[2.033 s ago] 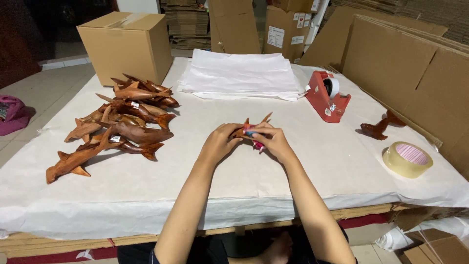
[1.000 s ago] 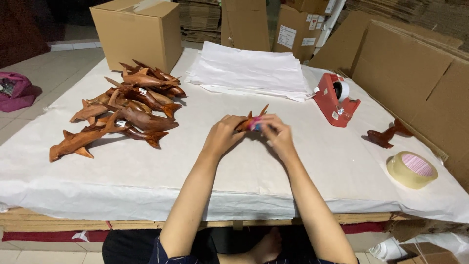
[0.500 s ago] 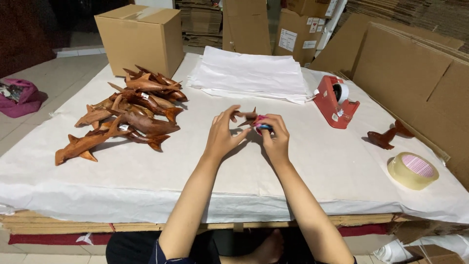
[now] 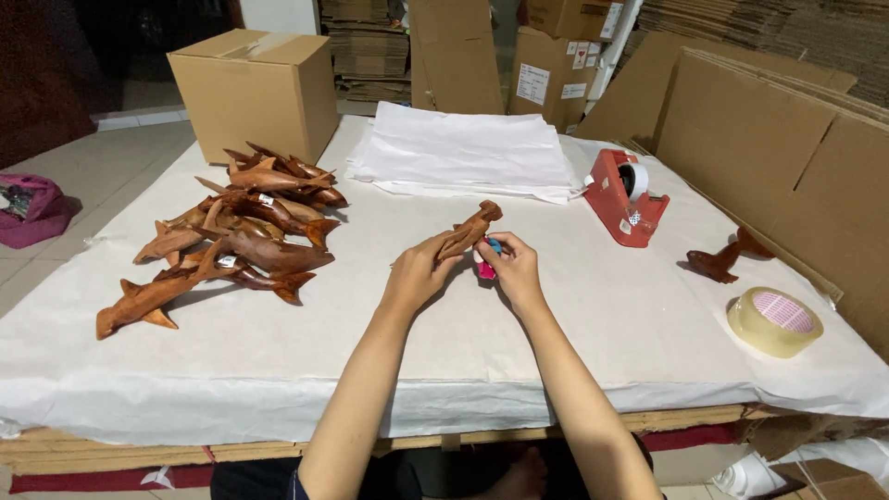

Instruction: The person is using a small detailing tool to touch up or polish wooden shark figurines on a workbench.

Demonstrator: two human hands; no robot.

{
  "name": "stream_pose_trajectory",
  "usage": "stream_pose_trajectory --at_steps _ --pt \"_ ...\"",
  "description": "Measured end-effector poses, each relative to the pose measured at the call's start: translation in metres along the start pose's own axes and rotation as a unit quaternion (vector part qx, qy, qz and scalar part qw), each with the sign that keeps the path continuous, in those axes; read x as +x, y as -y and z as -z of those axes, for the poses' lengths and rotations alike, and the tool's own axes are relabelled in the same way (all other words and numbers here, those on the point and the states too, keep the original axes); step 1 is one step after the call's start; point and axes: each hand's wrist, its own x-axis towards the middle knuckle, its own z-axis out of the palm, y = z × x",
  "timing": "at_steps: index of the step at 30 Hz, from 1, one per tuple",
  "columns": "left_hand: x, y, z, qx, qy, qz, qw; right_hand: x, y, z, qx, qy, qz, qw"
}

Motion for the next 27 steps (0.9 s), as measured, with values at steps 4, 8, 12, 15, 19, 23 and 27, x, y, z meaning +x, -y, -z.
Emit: stream_pose_trajectory --at_steps 4,8,12,15,19,23,27 --pt "0.008 0.025 -0.014 0.031 -0.023 -0.009 0.999 0.010 -0.018 0.017 -0.056 -0.070 -0.046 0.995" --pt "0.007 0.029 -0.014 0.035 -0.034 0.010 0.999 0.004 0.014 0.010 0.015 -0.212 -0.088 0.973" --pt "0.004 0.023 -0.017 0.034 0.024 0.029 0.999 -0.023 0.062 -0.008 -0.190 -0.174 0.235 0.937" --pt "0.000 -0.006 0.000 0.033 0.093 0.059 0.993 -0.028 0.062 -0.015 -0.280 -0.120 0.330 0.894" --pt "0.004 -0.016 0.006 0.026 0.120 0.092 0.988 -0.034 0.070 -0.022 -0.312 -0.064 0.310 0.896" --pt "0.005 -0.011 0.004 0.042 0.127 0.117 0.984 -0.042 0.072 -0.030 -0.332 0.038 0.309 0.890" --pt "0.004 -0.027 0.014 0.045 0.136 0.101 0.985 -0.043 0.072 -0.033 -0.339 0.059 0.325 0.881"
